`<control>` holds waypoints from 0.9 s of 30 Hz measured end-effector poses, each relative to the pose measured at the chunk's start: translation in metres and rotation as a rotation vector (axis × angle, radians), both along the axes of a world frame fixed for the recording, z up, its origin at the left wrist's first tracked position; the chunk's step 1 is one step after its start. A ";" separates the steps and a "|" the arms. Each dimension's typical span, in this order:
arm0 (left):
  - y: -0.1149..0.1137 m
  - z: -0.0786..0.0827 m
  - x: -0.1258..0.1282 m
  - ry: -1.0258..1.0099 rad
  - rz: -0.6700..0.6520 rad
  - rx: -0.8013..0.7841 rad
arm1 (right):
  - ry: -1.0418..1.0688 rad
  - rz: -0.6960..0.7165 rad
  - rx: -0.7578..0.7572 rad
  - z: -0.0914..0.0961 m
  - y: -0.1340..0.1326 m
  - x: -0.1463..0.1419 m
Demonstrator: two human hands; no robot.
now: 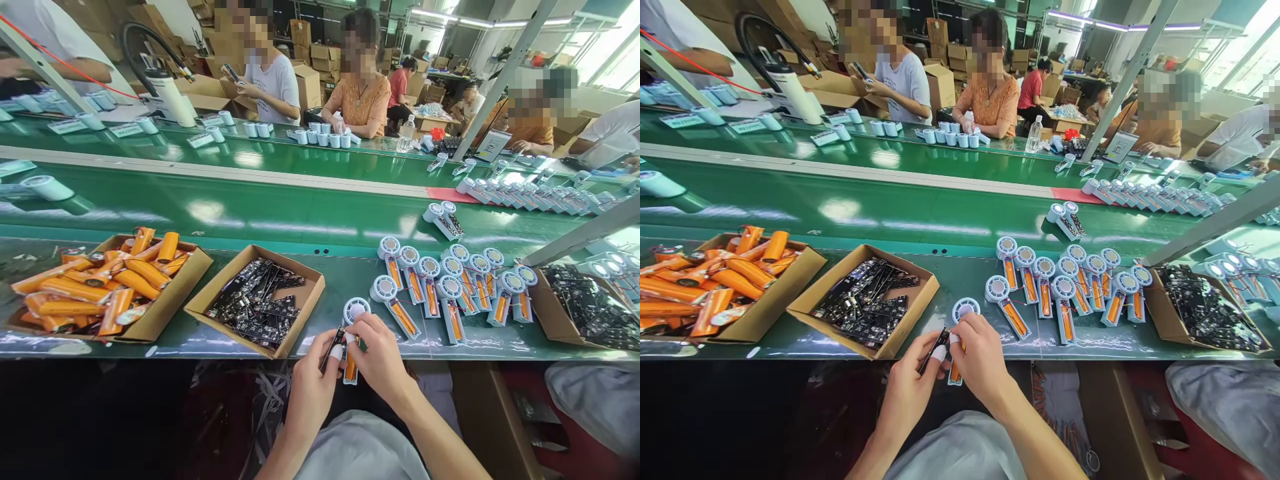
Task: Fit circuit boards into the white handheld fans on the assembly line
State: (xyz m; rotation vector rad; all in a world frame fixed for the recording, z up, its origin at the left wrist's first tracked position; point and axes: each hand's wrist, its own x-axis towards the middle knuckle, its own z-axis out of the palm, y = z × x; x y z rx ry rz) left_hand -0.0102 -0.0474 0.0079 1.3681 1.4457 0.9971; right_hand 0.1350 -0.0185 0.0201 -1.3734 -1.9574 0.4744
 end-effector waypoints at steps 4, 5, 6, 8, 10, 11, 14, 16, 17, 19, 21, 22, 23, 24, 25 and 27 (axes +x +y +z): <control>-0.002 -0.005 -0.002 0.150 0.024 0.191 | -0.113 0.028 0.021 0.002 -0.002 -0.001; -0.001 -0.005 -0.004 0.166 0.023 0.220 | -0.090 0.030 0.013 0.003 -0.002 0.000; 0.000 -0.004 -0.005 0.166 0.010 0.228 | -0.042 0.036 -0.008 0.003 0.000 0.001; 0.005 -0.001 -0.011 0.120 -0.051 0.182 | 0.093 0.059 -0.088 0.005 0.003 0.006; 0.012 0.003 -0.017 0.050 -0.129 0.101 | 0.193 0.102 -0.177 0.008 0.008 0.011; 0.016 0.006 -0.020 0.019 -0.162 0.070 | 0.213 0.131 -0.213 0.010 0.009 0.013; 0.024 0.010 -0.027 -0.042 -0.227 0.029 | 0.221 0.185 -0.266 0.016 0.013 0.014; 0.027 0.010 -0.029 -0.071 -0.256 0.015 | 0.219 0.175 -0.275 0.018 0.013 0.013; 0.028 0.009 -0.030 -0.084 -0.269 0.003 | 0.213 0.164 -0.272 0.018 0.012 0.012; 0.028 0.007 -0.032 -0.091 -0.279 -0.026 | 0.191 0.164 -0.262 0.019 0.010 0.015; 0.027 0.006 -0.034 -0.061 -0.255 -0.049 | 0.147 0.202 -0.240 0.021 0.004 0.021; 0.025 0.005 -0.035 -0.030 -0.239 -0.054 | 0.106 0.227 -0.222 0.022 0.001 0.026; 0.024 0.004 -0.035 0.008 -0.228 -0.051 | 0.048 0.252 -0.201 0.023 -0.003 0.030; 0.023 0.004 -0.036 0.048 -0.228 -0.045 | -0.023 0.276 -0.180 0.022 -0.006 0.034; 0.021 0.003 -0.036 0.088 -0.241 -0.036 | -0.092 0.297 -0.155 0.021 -0.009 0.037; 0.019 0.001 -0.034 0.166 -0.269 -0.012 | -0.165 0.327 -0.113 0.015 -0.012 0.039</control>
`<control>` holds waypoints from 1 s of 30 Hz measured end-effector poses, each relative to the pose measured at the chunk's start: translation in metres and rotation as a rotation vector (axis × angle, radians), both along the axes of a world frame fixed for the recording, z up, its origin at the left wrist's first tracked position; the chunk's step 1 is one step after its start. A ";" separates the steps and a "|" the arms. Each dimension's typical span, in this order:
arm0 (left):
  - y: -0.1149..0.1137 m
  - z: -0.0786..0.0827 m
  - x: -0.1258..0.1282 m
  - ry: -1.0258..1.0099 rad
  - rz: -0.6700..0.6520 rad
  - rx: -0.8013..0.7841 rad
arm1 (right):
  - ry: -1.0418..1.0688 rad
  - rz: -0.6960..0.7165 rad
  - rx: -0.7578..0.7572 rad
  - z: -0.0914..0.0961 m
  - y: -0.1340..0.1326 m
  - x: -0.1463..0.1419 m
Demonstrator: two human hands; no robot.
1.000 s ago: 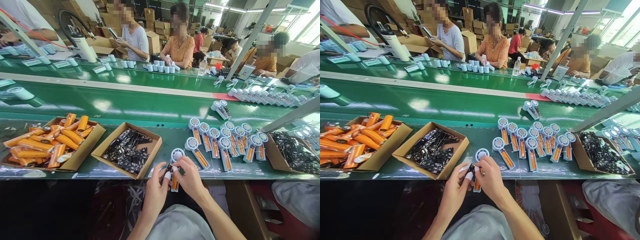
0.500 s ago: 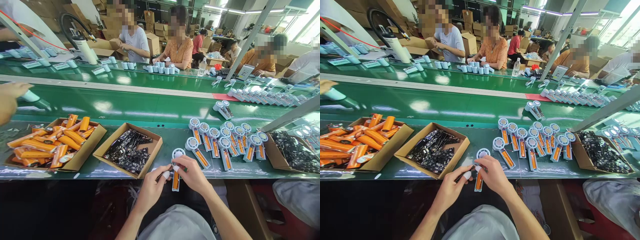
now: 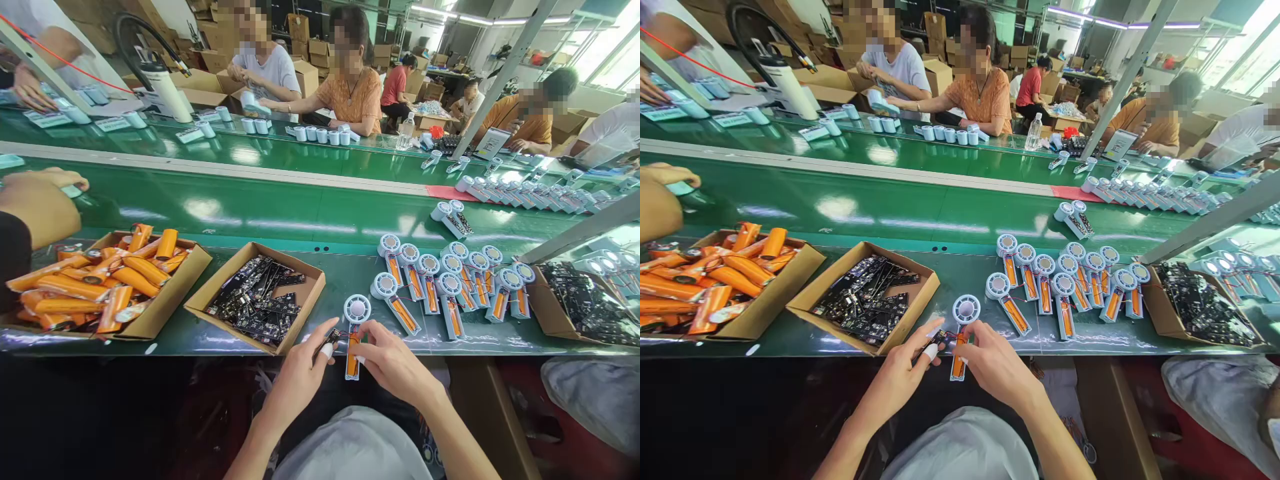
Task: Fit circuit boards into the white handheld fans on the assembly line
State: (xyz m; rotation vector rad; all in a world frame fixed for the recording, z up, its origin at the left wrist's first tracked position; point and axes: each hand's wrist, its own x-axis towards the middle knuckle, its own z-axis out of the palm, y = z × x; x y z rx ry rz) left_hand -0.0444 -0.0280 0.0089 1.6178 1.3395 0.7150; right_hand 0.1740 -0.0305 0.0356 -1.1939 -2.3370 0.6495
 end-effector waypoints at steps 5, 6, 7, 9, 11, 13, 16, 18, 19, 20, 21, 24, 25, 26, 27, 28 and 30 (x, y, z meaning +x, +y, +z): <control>-0.004 -0.004 0.008 0.281 -0.034 0.250 | 0.429 -0.179 -0.217 -0.023 0.006 -0.012; -0.006 -0.004 0.009 0.364 -0.065 0.290 | 0.542 -0.258 -0.299 -0.027 0.007 -0.016; -0.007 -0.004 0.009 0.443 -0.101 0.313 | 0.634 -0.332 -0.366 -0.029 0.008 -0.020; -0.010 -0.004 0.010 0.530 -0.158 0.318 | 0.725 -0.438 -0.408 -0.032 0.010 -0.026; -0.012 -0.003 0.011 0.476 -0.145 0.322 | 0.669 -0.475 -0.309 -0.030 0.009 -0.031; -0.013 -0.003 0.011 0.334 -0.047 0.293 | 0.530 -0.462 -0.133 -0.027 0.008 -0.036; -0.014 -0.004 0.015 0.145 0.114 0.165 | 0.326 -0.387 0.065 -0.022 0.007 -0.041; -0.015 -0.005 0.017 0.072 0.161 0.105 | 0.208 -0.350 0.124 -0.019 0.008 -0.042; -0.016 -0.005 0.019 0.045 0.170 0.101 | 0.150 -0.335 0.136 -0.016 0.008 -0.041; -0.016 -0.006 0.020 0.027 0.176 0.107 | 0.101 -0.319 0.140 -0.013 0.008 -0.041; -0.017 -0.006 0.020 0.018 0.180 0.122 | 0.065 -0.305 0.133 -0.010 0.008 -0.040; -0.017 -0.009 0.021 0.041 0.193 0.202 | 0.029 -0.287 0.078 -0.001 0.009 -0.037; -0.017 -0.011 0.020 0.059 0.194 0.243 | 0.026 -0.292 0.063 0.001 0.009 -0.037; -0.016 -0.012 0.020 0.077 0.196 0.287 | 0.020 -0.299 0.056 0.003 0.009 -0.037; -0.016 -0.013 0.020 0.094 0.195 0.332 | 0.007 -0.303 0.060 0.003 0.009 -0.038; -0.017 -0.014 0.020 0.108 0.194 0.373 | -0.013 -0.304 0.075 0.002 0.008 -0.039; -0.018 -0.016 0.021 0.132 0.188 0.441 | -0.062 -0.302 0.128 -0.001 0.007 -0.042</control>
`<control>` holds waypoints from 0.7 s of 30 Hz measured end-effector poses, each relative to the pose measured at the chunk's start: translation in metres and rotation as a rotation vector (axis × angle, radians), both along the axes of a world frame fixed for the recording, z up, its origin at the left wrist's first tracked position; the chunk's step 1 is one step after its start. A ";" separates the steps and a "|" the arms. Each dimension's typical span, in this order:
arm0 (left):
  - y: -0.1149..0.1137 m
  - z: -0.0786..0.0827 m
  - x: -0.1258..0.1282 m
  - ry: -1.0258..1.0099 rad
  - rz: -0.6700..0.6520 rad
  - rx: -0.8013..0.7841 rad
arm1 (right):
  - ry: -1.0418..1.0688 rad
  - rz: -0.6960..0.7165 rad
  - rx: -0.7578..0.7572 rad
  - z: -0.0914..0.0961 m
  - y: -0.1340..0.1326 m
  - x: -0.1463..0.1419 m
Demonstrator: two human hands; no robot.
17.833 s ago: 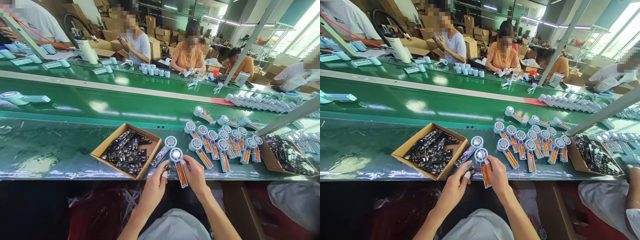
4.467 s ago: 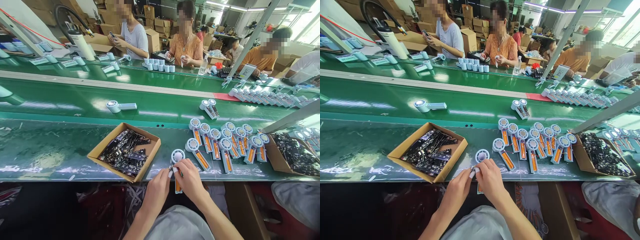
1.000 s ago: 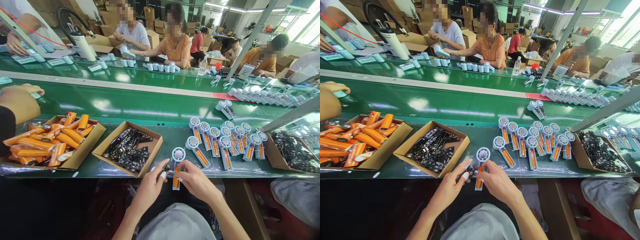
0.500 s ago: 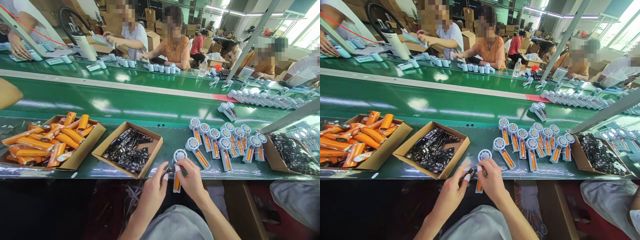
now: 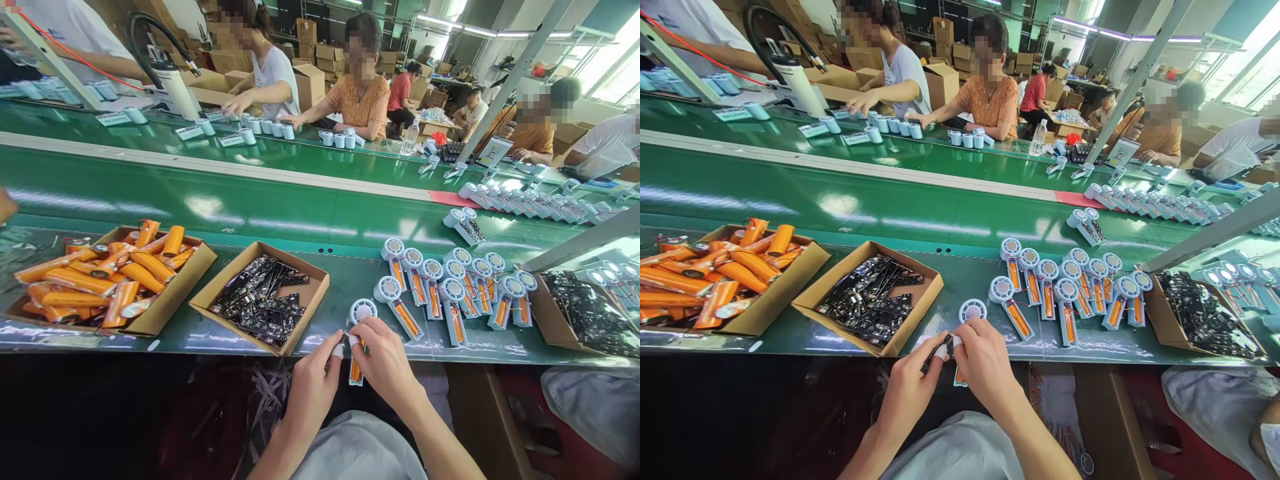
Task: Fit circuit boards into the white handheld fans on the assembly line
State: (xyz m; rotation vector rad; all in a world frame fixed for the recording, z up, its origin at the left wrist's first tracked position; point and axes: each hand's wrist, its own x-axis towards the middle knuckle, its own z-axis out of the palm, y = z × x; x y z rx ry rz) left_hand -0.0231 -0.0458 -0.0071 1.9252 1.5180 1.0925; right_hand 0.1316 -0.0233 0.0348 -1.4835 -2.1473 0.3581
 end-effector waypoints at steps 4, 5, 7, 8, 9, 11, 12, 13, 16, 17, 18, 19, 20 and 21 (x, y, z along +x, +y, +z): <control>-0.003 -0.002 0.002 0.038 -0.028 0.066 | -0.058 0.031 0.081 -0.007 -0.002 -0.004; -0.003 -0.002 0.002 0.032 -0.036 0.062 | -0.040 0.052 0.075 -0.009 -0.002 -0.003; -0.001 0.000 0.000 -0.008 -0.055 0.011 | 0.030 0.084 0.025 -0.010 -0.001 0.001; 0.001 0.002 -0.002 -0.040 -0.070 -0.031 | 0.073 0.091 -0.013 -0.010 0.000 0.003; 0.003 0.004 -0.004 -0.079 -0.087 -0.076 | 0.116 0.090 -0.054 -0.010 0.002 0.006; 0.009 0.010 -0.008 -0.158 -0.133 -0.162 | 0.192 0.076 -0.120 -0.008 0.004 0.011; 0.011 0.013 -0.011 -0.193 -0.160 -0.195 | 0.222 0.079 -0.142 -0.007 0.005 0.013; 0.014 0.015 -0.013 -0.221 -0.187 -0.217 | 0.249 0.094 -0.157 -0.006 0.007 0.014; 0.019 0.020 -0.017 -0.255 -0.249 -0.214 | 0.329 0.169 -0.181 -0.002 0.009 0.016; 0.021 0.020 -0.018 -0.254 -0.259 -0.194 | 0.358 0.180 -0.190 -0.002 0.010 0.016; 0.022 0.019 -0.019 -0.249 -0.266 -0.171 | 0.389 0.177 -0.200 -0.001 0.010 0.016; 0.023 0.018 -0.018 -0.243 -0.272 -0.152 | 0.417 0.164 -0.211 -0.001 0.010 0.016; 0.023 0.017 -0.018 -0.239 -0.276 -0.137 | 0.435 0.148 -0.220 -0.001 0.010 0.015; 0.023 0.016 -0.016 -0.236 -0.278 -0.131 | 0.439 0.129 -0.220 0.000 0.009 0.014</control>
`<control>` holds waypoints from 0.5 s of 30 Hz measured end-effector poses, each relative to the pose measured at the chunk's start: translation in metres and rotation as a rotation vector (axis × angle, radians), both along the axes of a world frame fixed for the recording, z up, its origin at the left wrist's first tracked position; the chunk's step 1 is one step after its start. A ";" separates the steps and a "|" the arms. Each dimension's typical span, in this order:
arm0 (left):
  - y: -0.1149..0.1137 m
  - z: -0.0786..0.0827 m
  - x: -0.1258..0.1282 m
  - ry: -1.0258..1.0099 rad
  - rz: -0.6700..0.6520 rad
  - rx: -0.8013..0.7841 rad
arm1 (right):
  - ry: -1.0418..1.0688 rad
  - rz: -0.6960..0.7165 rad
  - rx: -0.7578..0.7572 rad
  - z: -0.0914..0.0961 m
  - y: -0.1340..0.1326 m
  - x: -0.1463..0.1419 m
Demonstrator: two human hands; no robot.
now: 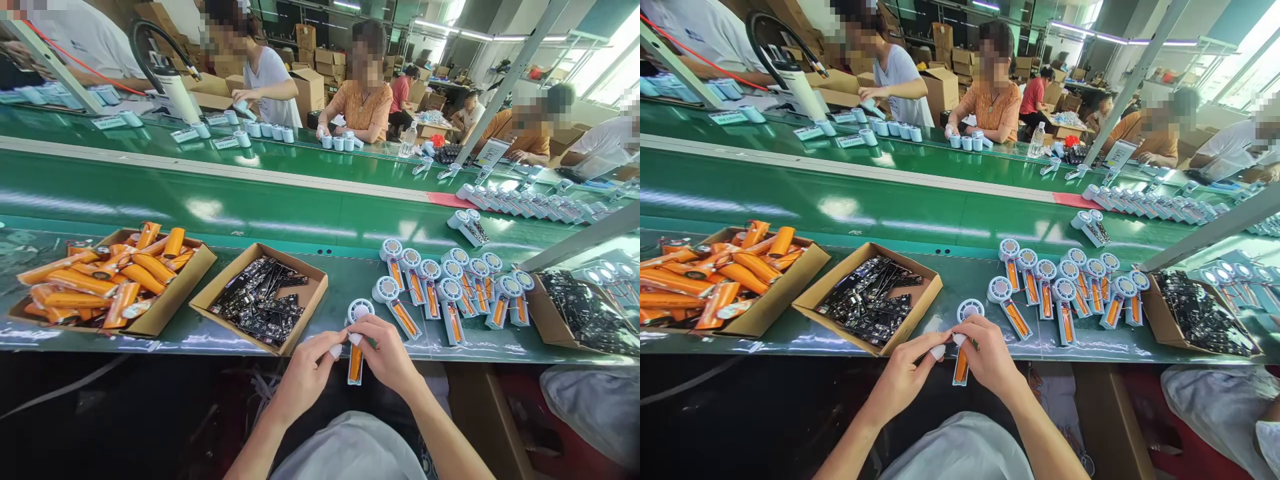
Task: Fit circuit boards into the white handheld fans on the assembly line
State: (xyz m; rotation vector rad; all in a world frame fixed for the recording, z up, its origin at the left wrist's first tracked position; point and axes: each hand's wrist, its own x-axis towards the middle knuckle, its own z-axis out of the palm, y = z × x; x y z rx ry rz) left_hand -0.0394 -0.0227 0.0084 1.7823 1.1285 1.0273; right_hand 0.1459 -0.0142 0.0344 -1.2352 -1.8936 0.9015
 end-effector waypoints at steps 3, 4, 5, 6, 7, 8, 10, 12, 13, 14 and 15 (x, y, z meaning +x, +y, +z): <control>-0.005 0.000 0.008 0.010 0.050 -0.024 | -0.047 -0.063 -0.002 0.003 -0.003 -0.001; -0.009 0.001 0.011 0.012 0.078 -0.044 | -0.057 -0.079 -0.025 0.005 -0.005 0.000; -0.013 0.003 0.014 0.011 0.098 -0.070 | -0.047 -0.090 -0.070 0.006 -0.006 0.001; -0.017 0.006 0.016 0.006 0.107 -0.104 | -0.013 -0.101 -0.134 0.007 -0.007 0.002; -0.021 0.008 0.019 -0.004 0.107 -0.146 | 0.041 -0.114 -0.207 0.008 -0.008 0.003; -0.024 0.009 0.020 -0.020 0.104 -0.190 | 0.112 -0.132 -0.280 0.008 -0.009 0.005; -0.026 0.007 0.024 -0.063 0.141 -0.259 | 0.289 -0.154 -0.410 0.006 -0.009 0.009; -0.020 0.000 0.030 -0.091 0.207 -0.311 | 0.461 -0.119 -0.509 0.002 -0.008 0.012; -0.015 -0.004 0.032 -0.092 0.224 -0.342 | 0.531 -0.091 -0.541 0.000 -0.007 0.013; -0.009 -0.009 0.035 -0.092 0.214 -0.389 | 0.584 -0.064 -0.559 -0.001 -0.007 0.014; -0.004 -0.012 0.037 -0.096 0.184 -0.442 | 0.616 -0.040 -0.566 -0.003 -0.008 0.014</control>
